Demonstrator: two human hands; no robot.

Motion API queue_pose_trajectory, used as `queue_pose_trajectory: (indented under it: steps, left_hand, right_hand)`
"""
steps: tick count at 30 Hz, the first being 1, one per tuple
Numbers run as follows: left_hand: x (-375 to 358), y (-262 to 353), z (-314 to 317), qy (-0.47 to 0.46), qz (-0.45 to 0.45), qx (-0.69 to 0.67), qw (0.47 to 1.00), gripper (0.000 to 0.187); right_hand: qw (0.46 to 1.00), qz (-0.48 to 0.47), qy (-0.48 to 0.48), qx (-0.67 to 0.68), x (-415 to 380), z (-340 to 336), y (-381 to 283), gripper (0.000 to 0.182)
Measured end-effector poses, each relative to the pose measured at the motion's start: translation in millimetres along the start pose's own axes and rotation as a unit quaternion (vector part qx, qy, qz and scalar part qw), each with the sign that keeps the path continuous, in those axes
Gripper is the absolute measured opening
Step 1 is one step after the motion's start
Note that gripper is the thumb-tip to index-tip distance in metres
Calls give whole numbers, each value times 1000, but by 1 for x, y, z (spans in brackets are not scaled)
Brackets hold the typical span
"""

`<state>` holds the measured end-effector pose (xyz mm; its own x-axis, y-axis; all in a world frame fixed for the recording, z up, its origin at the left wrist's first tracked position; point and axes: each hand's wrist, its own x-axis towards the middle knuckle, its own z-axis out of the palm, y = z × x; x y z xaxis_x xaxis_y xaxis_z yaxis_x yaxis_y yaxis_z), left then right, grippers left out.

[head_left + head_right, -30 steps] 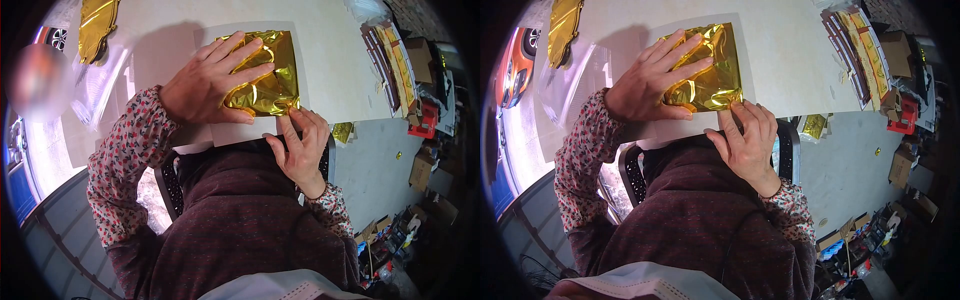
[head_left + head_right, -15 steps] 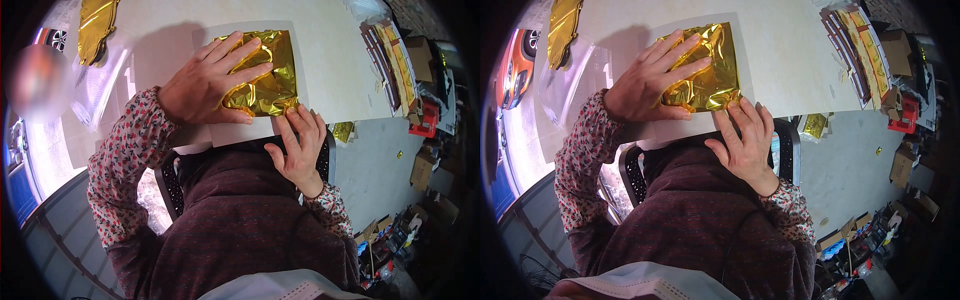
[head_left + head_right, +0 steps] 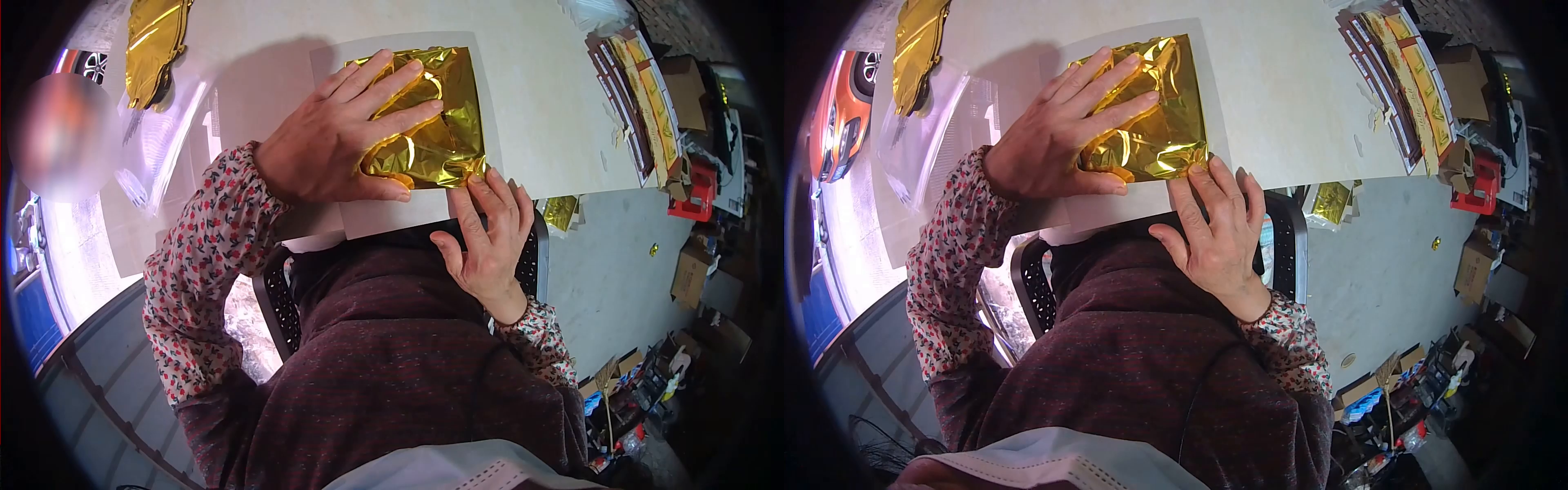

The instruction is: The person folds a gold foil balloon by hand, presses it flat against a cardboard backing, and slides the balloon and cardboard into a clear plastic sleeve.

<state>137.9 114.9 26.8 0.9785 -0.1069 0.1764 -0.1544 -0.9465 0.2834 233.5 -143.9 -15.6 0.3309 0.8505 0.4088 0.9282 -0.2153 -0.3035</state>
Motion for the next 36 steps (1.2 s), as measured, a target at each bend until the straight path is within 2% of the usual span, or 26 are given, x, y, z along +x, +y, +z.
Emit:
queue_pose_trajectory:
  steps: [9,18,25,36]
  left_hand:
    - [0,0,-1,3,5,-6,1000,90]
    - [-1,0,-3,-2,-3,-4,1000,97]
    - [-2,0,-5,-4,-3,2,1000,98]
    - [-1,0,-5,8,22,20,1000,83]
  right_hand:
    - [1000,7,0,-4,-2,6,0,66]
    - [1000,2,18,-21,-4,13,3,63]
    - [1000,6,17,-24,3,3,-1,55]
    - [999,22,39,-10,16,-7,-1,37]
